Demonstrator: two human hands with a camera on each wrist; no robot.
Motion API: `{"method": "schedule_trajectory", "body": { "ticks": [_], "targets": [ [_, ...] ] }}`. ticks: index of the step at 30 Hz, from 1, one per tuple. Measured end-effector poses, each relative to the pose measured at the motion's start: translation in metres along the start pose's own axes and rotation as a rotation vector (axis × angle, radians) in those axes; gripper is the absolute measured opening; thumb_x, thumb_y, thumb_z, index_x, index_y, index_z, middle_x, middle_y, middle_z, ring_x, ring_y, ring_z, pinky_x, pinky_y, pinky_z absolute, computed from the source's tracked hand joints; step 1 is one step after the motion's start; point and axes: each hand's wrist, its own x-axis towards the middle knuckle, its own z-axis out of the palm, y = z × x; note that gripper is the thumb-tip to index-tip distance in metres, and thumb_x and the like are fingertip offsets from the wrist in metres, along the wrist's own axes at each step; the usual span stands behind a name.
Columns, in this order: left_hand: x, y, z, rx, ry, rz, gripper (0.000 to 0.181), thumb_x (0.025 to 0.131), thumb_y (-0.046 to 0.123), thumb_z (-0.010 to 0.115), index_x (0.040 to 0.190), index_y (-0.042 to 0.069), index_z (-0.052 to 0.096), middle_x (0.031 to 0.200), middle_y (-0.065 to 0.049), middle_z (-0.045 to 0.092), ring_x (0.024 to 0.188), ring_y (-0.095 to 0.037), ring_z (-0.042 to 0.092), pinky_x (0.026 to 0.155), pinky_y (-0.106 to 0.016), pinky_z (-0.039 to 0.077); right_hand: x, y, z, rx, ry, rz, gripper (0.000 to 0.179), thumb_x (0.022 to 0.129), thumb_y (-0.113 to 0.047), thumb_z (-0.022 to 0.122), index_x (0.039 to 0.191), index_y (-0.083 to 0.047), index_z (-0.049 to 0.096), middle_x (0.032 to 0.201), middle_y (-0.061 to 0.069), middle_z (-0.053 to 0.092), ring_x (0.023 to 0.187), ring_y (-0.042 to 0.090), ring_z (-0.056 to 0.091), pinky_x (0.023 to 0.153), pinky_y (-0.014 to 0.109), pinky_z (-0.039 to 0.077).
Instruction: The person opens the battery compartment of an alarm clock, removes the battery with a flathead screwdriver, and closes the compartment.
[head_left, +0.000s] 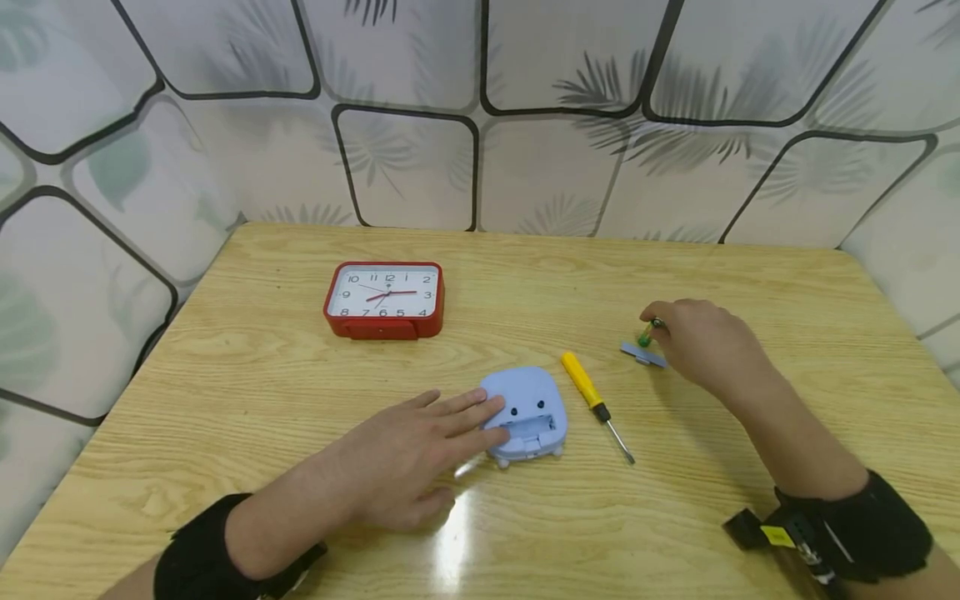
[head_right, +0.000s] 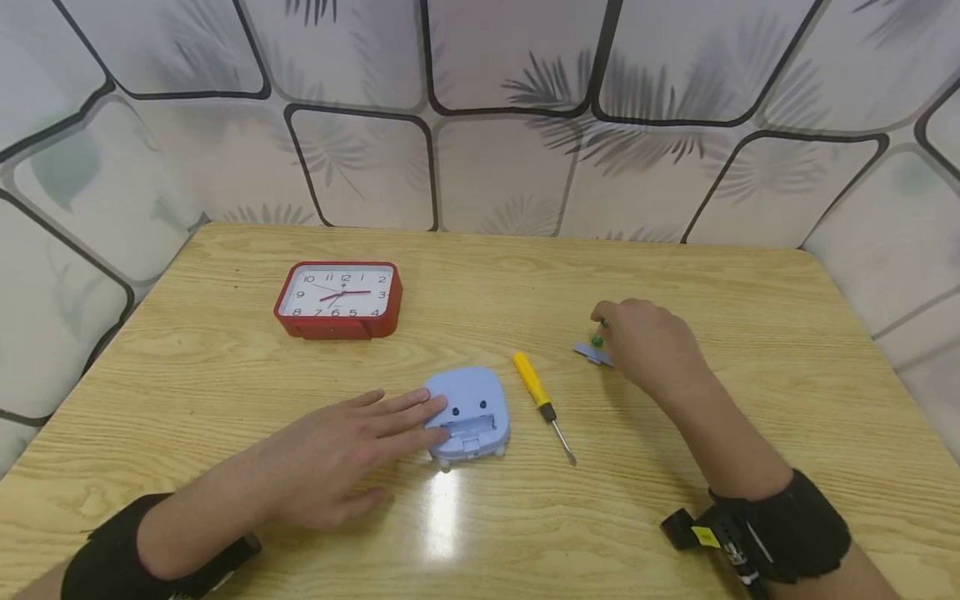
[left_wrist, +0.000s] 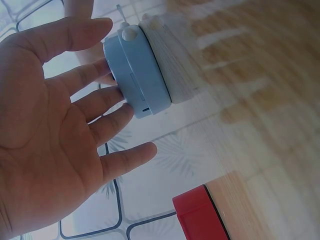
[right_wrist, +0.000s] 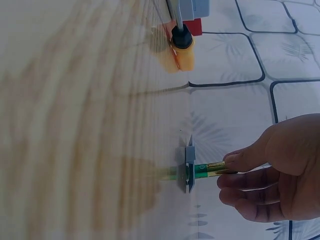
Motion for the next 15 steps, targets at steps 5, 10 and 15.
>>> {"method": "schedule_trajectory", "body": {
  "ticks": [5,10,15],
  "targets": [
    [0.000,0.000,0.001,0.004,0.010,0.001,0.071,0.093,0.032,0.061,0.157,0.023,0.032,0.167,-0.001,0.021,0.153,-0.021,0.021,0.116,-0.052,0.035,-0.002,-0.001,-0.002,-0.007,-0.002,0.013,0.034,0.098,-0.013,0.060,0.131,-0.004,0.062,0.113,0.016,0.071,0.095,0.033,0.068,0.067,0.045,0.055],
    [0.000,0.000,0.001,0.001,0.012,0.003,0.071,0.093,0.032,0.061,0.157,0.022,0.032,0.167,-0.002,0.021,0.153,-0.021,0.021,0.116,-0.053,0.036,-0.006,-0.004,-0.005,-0.008,0.026,0.010,0.039,0.098,-0.017,0.059,0.134,-0.004,0.059,0.107,0.016,0.072,0.092,0.031,0.069,0.070,0.047,0.055],
    [0.000,0.000,0.001,0.001,0.013,0.002,0.071,0.093,0.031,0.060,0.157,0.022,0.033,0.166,-0.002,0.021,0.153,-0.021,0.022,0.115,-0.053,0.036,-0.012,-0.009,-0.008,-0.012,0.077,-0.018,0.034,0.097,-0.017,0.062,0.128,-0.004,0.063,0.102,0.014,0.072,0.088,0.030,0.069,0.071,0.048,0.055]
  ]
}}
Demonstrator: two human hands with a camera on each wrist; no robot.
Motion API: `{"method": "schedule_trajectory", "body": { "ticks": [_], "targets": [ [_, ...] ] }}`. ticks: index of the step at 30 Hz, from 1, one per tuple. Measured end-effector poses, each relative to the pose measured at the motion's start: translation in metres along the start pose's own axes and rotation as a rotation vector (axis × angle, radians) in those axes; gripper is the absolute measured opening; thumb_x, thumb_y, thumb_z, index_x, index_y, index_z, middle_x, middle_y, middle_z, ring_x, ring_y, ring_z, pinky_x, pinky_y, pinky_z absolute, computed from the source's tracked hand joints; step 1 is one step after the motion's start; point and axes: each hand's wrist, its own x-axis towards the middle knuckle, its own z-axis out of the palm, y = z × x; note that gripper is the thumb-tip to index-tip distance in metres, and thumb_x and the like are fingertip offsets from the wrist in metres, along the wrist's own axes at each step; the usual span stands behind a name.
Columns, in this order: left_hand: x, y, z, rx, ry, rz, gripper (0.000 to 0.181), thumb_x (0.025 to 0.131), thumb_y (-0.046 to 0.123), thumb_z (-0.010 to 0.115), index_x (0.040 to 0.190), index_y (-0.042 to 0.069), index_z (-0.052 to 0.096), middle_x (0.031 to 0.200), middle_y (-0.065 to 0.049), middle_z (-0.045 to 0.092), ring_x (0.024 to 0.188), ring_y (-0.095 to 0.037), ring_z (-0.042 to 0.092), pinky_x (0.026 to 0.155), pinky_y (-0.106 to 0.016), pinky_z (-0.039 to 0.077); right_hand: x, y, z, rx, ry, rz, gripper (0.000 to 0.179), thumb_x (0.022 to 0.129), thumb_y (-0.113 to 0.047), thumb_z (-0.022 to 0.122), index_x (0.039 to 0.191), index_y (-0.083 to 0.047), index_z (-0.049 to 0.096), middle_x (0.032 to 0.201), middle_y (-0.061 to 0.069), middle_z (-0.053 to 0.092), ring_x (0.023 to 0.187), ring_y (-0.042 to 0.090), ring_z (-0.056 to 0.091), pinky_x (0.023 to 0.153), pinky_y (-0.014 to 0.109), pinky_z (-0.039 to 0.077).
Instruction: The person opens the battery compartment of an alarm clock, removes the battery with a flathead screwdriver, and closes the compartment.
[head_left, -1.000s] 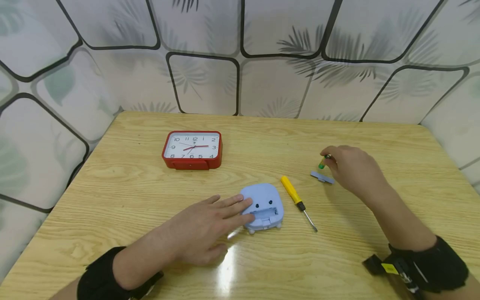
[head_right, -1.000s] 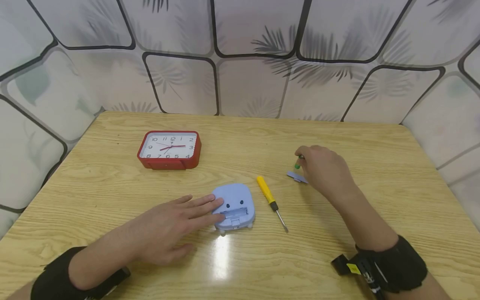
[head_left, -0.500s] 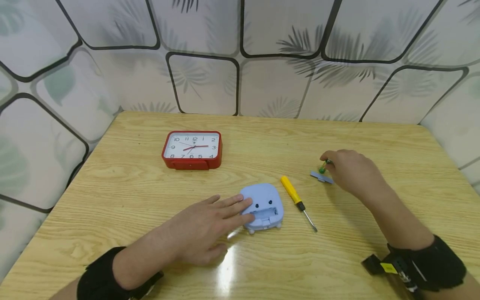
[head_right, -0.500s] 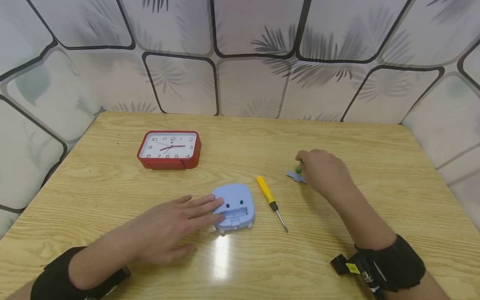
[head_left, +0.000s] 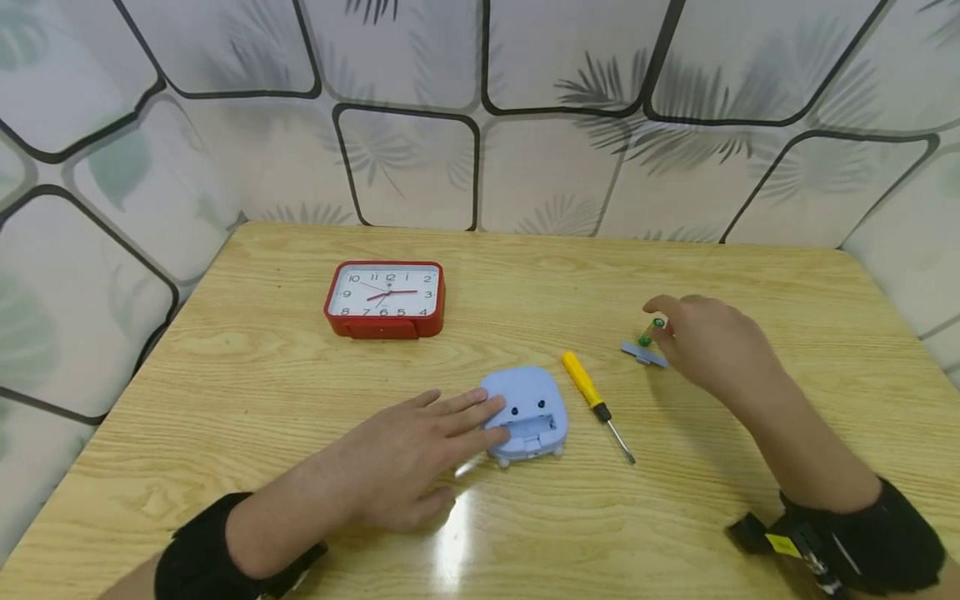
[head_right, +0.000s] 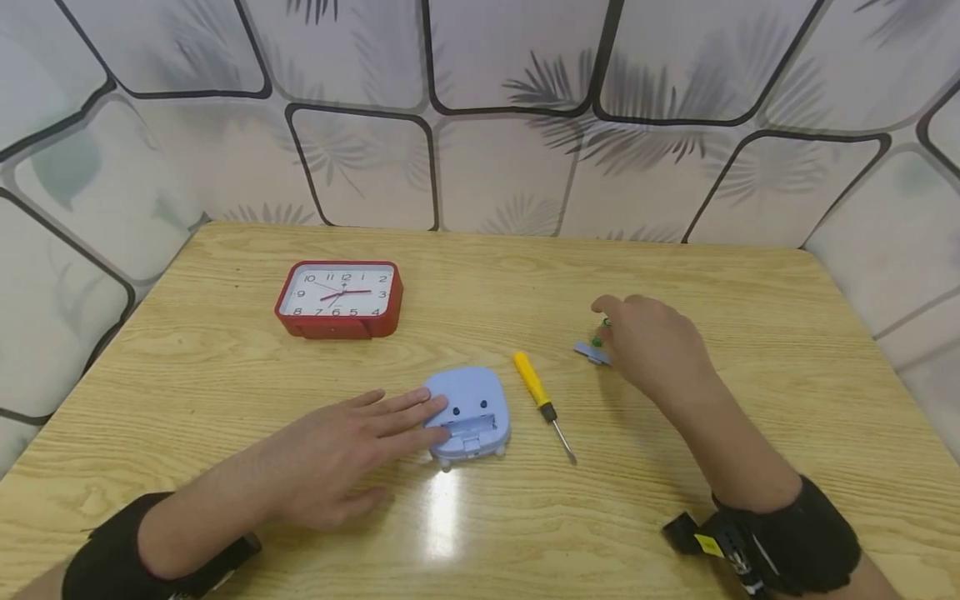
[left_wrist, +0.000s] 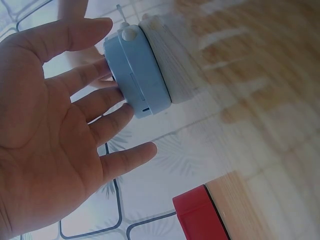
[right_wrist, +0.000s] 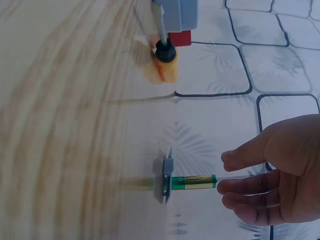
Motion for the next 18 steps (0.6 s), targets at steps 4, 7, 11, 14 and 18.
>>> {"method": "schedule_trajectory", "body": {
  "ticks": [4,7,11,14,18],
  "targets": [
    [0.000,0.000,0.000,-0.005,-0.001,-0.003,0.071,0.092,0.031,0.060,0.157,0.022,0.033,0.166,-0.002,0.021,0.153,-0.021,0.022,0.115,-0.053,0.036,-0.004,-0.005,-0.004,0.019,0.006,-0.034,0.021,0.095,-0.015,0.065,0.111,-0.005,0.072,0.093,0.008,0.073,0.079,0.024,0.067,0.067,0.044,0.054],
    [0.000,0.000,0.000,-0.004,0.000,-0.004,0.071,0.092,0.031,0.060,0.157,0.022,0.033,0.166,-0.002,0.021,0.153,-0.021,0.021,0.115,-0.053,0.036,-0.005,-0.008,-0.004,0.033,-0.027,-0.067,0.012,0.093,-0.013,0.067,0.099,-0.006,0.075,0.086,0.003,0.072,0.070,0.017,0.061,0.061,0.036,0.052],
    [0.000,0.000,0.001,0.001,0.003,-0.002,0.071,0.092,0.031,0.060,0.157,0.022,0.033,0.166,-0.002,0.022,0.153,-0.021,0.022,0.115,-0.052,0.036,-0.004,-0.007,-0.001,0.039,-0.105,-0.086,0.010,0.092,-0.011,0.069,0.096,-0.005,0.075,0.089,0.004,0.072,0.071,0.015,0.061,0.062,0.033,0.052],
    [0.000,0.001,0.001,0.004,0.008,0.001,0.071,0.092,0.030,0.060,0.157,0.022,0.033,0.166,-0.002,0.022,0.153,-0.021,0.022,0.115,-0.052,0.037,-0.002,-0.004,0.002,0.043,-0.161,-0.079,0.011,0.091,-0.010,0.070,0.099,-0.004,0.074,0.092,0.006,0.073,0.074,0.016,0.064,0.063,0.034,0.053],
    [0.000,0.001,0.000,0.008,0.013,0.002,0.071,0.092,0.030,0.061,0.157,0.022,0.034,0.166,-0.002,0.023,0.153,-0.021,0.023,0.115,-0.052,0.037,0.001,0.000,0.006,0.044,-0.224,-0.074,0.015,0.089,-0.009,0.070,0.101,-0.001,0.074,0.089,0.006,0.072,0.071,0.016,0.062,0.059,0.032,0.051]
  ]
}}
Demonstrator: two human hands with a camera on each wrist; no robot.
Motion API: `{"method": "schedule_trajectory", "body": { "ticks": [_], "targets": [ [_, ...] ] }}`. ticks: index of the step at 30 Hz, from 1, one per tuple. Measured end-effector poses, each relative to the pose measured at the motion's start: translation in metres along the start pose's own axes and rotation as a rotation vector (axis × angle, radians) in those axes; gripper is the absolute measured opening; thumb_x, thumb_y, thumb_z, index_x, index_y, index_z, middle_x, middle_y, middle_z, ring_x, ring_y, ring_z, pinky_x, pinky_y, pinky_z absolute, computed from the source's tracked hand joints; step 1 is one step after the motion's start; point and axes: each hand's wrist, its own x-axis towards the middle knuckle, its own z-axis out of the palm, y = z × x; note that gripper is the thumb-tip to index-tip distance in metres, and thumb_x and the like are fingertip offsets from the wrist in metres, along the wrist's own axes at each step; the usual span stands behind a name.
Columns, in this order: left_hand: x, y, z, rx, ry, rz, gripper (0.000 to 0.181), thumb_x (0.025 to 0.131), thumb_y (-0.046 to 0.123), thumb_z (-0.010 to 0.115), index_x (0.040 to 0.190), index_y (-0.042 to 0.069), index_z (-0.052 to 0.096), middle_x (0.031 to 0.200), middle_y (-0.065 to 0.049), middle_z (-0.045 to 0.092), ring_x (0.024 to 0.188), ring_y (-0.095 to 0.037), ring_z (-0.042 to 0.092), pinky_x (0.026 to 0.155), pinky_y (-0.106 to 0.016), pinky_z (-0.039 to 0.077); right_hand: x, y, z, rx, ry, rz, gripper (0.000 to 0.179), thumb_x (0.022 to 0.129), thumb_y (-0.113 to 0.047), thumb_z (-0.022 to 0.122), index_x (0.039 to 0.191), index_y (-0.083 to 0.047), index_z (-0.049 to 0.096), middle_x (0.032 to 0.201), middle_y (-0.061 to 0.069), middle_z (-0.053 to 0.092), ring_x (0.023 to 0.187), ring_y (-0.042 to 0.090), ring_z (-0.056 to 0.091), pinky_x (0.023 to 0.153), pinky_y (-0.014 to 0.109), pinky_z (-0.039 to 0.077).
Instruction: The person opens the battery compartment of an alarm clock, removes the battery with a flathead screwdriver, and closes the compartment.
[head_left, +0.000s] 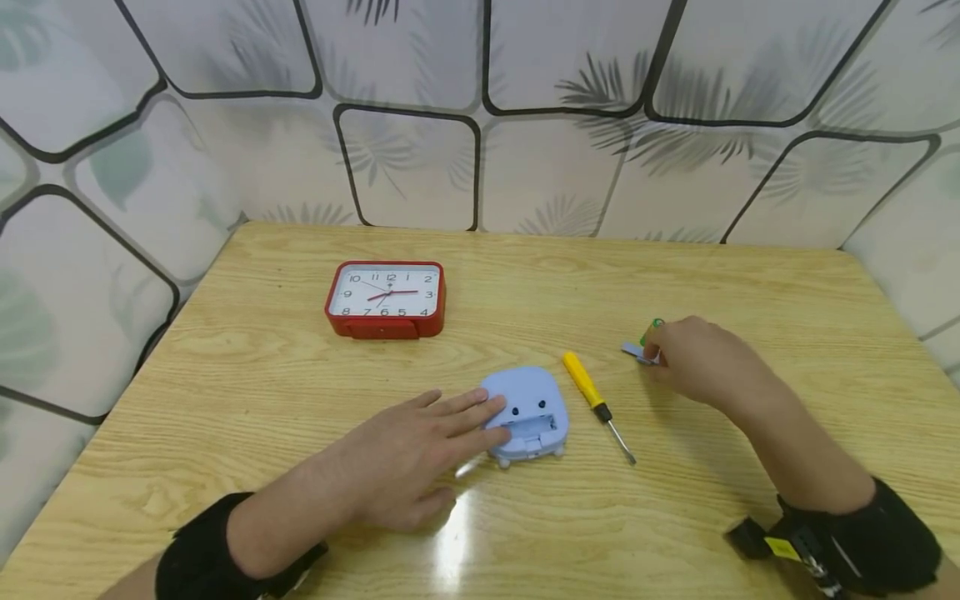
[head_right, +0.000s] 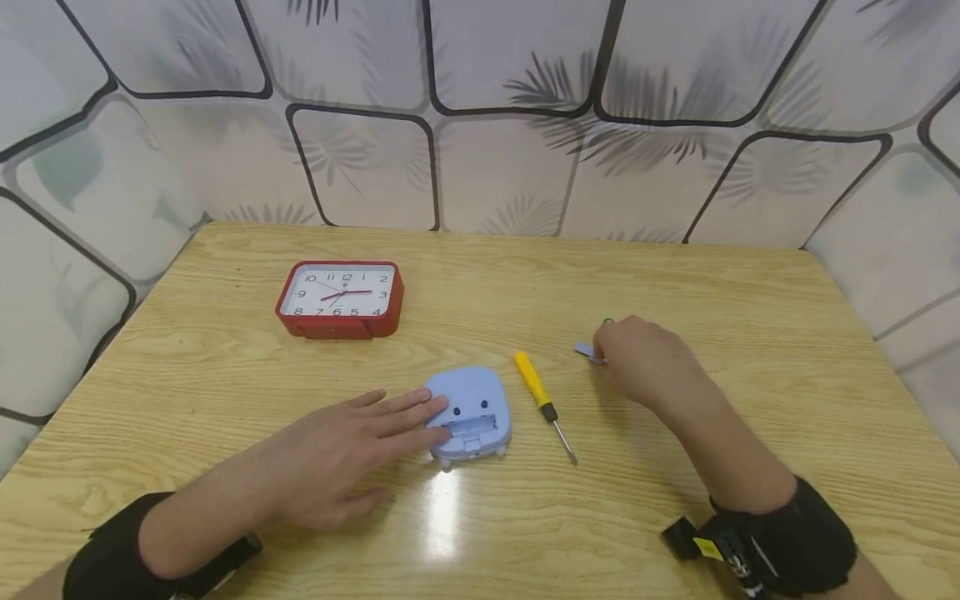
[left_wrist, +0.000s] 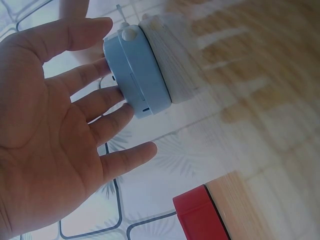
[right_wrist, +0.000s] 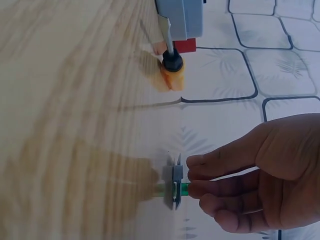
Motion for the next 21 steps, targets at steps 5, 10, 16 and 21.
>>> {"method": "schedule_trajectory", "body": {
  "ticks": [5,10,16,21],
  "targets": [
    [0.000,0.000,-0.001,0.000,0.002,0.000,0.071,0.092,0.030,0.061,0.157,0.022,0.034,0.166,-0.002,0.024,0.153,-0.021,0.024,0.115,-0.052,0.037,0.001,0.002,0.002,0.004,-0.026,-0.019,0.006,0.091,-0.008,0.069,0.093,-0.006,0.074,0.085,0.002,0.070,0.068,0.014,0.056,0.057,0.029,0.047],
    [0.000,0.000,-0.001,-0.002,0.000,-0.003,0.071,0.092,0.030,0.061,0.157,0.022,0.034,0.166,-0.002,0.023,0.153,-0.021,0.023,0.115,-0.051,0.037,0.000,-0.002,0.006,-0.005,-0.037,-0.054,0.010,0.089,-0.010,0.072,0.080,-0.012,0.068,0.074,-0.004,0.060,0.064,0.013,0.049,0.056,0.027,0.041],
    [0.000,0.001,0.000,0.000,-0.003,-0.006,0.070,0.092,0.030,0.060,0.157,0.022,0.034,0.166,-0.002,0.023,0.153,-0.021,0.023,0.116,-0.051,0.036,0.000,-0.006,0.009,-0.040,-0.037,-0.128,0.021,0.083,-0.008,0.075,0.070,-0.018,0.061,0.066,-0.006,0.052,0.062,0.012,0.044,0.056,0.027,0.036],
    [0.000,0.000,0.000,0.001,-0.006,-0.007,0.071,0.092,0.030,0.060,0.157,0.022,0.033,0.166,-0.001,0.022,0.153,-0.021,0.022,0.116,-0.051,0.036,0.000,-0.008,0.010,-0.014,-0.069,-0.196,0.025,0.081,-0.008,0.075,0.066,-0.022,0.061,0.065,-0.010,0.053,0.062,0.009,0.045,0.057,0.026,0.039]
  ]
}}
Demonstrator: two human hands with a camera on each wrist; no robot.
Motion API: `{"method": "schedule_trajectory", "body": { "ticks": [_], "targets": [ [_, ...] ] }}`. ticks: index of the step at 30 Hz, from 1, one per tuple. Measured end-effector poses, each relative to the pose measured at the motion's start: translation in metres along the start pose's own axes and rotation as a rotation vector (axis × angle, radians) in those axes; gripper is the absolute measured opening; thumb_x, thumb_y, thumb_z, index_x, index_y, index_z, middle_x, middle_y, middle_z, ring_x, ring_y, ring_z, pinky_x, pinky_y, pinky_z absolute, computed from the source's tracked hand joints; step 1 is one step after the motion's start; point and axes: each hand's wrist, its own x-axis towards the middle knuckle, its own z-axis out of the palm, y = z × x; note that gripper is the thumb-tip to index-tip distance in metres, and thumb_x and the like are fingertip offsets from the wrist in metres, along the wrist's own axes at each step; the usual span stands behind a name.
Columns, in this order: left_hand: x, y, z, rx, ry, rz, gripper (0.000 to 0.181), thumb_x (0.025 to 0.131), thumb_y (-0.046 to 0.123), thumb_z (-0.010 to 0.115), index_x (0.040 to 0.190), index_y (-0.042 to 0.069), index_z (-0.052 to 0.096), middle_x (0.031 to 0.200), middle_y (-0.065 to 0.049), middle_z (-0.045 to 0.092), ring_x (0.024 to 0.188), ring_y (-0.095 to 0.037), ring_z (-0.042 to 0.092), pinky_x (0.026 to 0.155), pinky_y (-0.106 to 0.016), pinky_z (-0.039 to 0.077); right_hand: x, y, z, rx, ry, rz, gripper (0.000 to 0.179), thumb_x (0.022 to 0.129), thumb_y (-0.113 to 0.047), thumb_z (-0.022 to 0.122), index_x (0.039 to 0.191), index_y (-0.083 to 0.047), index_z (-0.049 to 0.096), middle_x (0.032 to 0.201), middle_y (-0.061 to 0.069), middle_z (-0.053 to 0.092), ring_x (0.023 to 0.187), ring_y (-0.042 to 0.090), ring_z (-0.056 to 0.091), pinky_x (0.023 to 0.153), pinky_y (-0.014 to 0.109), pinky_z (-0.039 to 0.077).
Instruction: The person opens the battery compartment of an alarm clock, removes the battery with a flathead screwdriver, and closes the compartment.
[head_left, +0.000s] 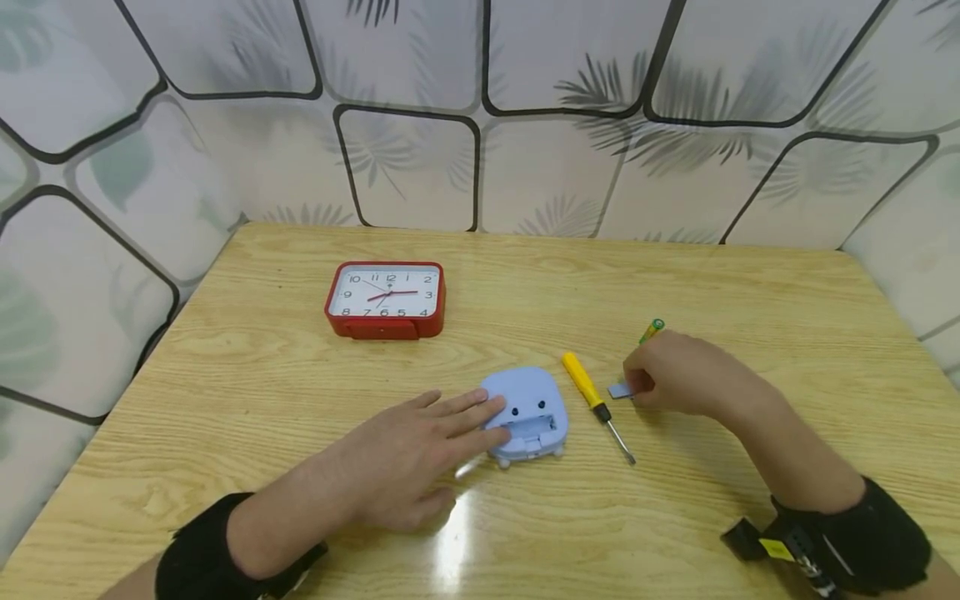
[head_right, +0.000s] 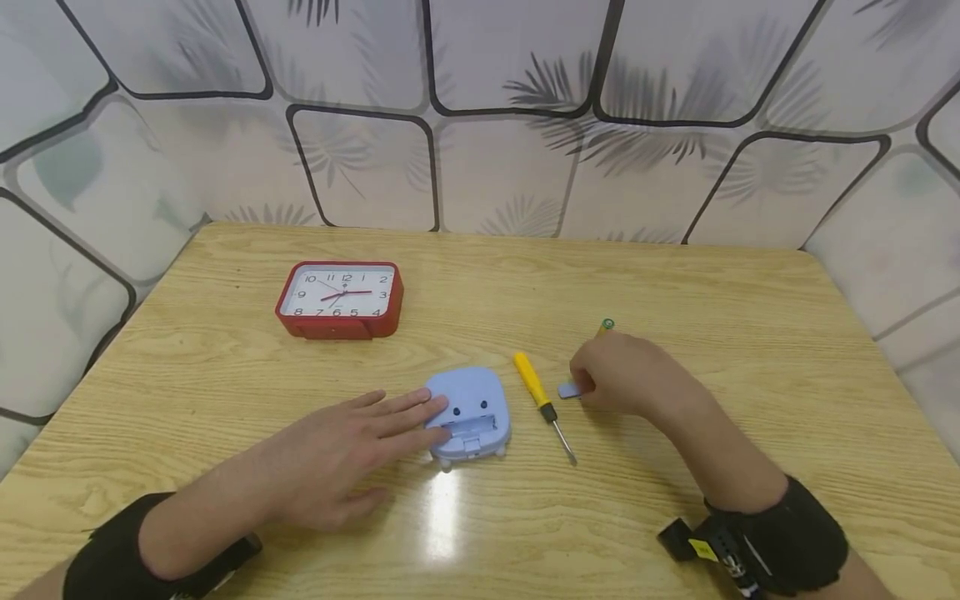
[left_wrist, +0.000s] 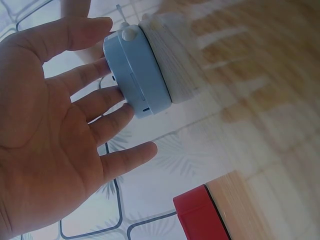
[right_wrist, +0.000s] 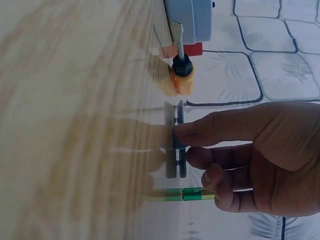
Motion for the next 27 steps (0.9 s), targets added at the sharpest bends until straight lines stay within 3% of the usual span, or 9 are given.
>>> {"method": "schedule_trajectory", "body": {
  "ticks": [10,14,20,27],
  "targets": [
    [0.000,0.000,-0.001,-0.005,-0.011,-0.001,0.071,0.093,0.032,0.061,0.157,0.022,0.032,0.167,-0.002,0.021,0.153,-0.021,0.021,0.115,-0.052,0.036,0.001,-0.001,0.002,0.002,-0.016,-0.140,0.026,0.076,-0.006,0.077,0.067,-0.024,0.060,0.074,-0.009,0.052,0.067,0.007,0.043,0.060,0.023,0.039],
    [0.000,0.000,0.000,0.002,0.001,0.006,0.071,0.093,0.032,0.061,0.157,0.022,0.033,0.166,-0.002,0.022,0.153,-0.021,0.021,0.115,-0.052,0.037,-0.001,-0.004,-0.001,0.000,0.007,-0.149,0.025,0.075,-0.006,0.075,0.068,-0.023,0.058,0.075,-0.009,0.052,0.066,0.007,0.043,0.060,0.023,0.039],
    [0.001,-0.001,-0.001,0.012,0.008,0.008,0.071,0.093,0.031,0.061,0.157,0.023,0.033,0.166,-0.001,0.022,0.153,-0.021,0.022,0.115,-0.051,0.037,-0.006,-0.014,-0.005,-0.025,0.082,-0.138,0.026,0.077,-0.007,0.071,0.069,-0.022,0.052,0.070,-0.009,0.045,0.062,0.006,0.039,0.056,0.022,0.034],
    [0.001,0.000,-0.001,0.005,-0.001,0.008,0.071,0.093,0.033,0.061,0.158,0.024,0.032,0.166,-0.002,0.022,0.153,-0.021,0.022,0.115,-0.052,0.037,-0.007,-0.029,-0.002,-0.047,0.252,-0.252,0.025,0.080,-0.011,0.075,0.075,-0.025,0.055,0.077,-0.013,0.051,0.065,0.000,0.043,0.057,0.019,0.039]
  ]
}}
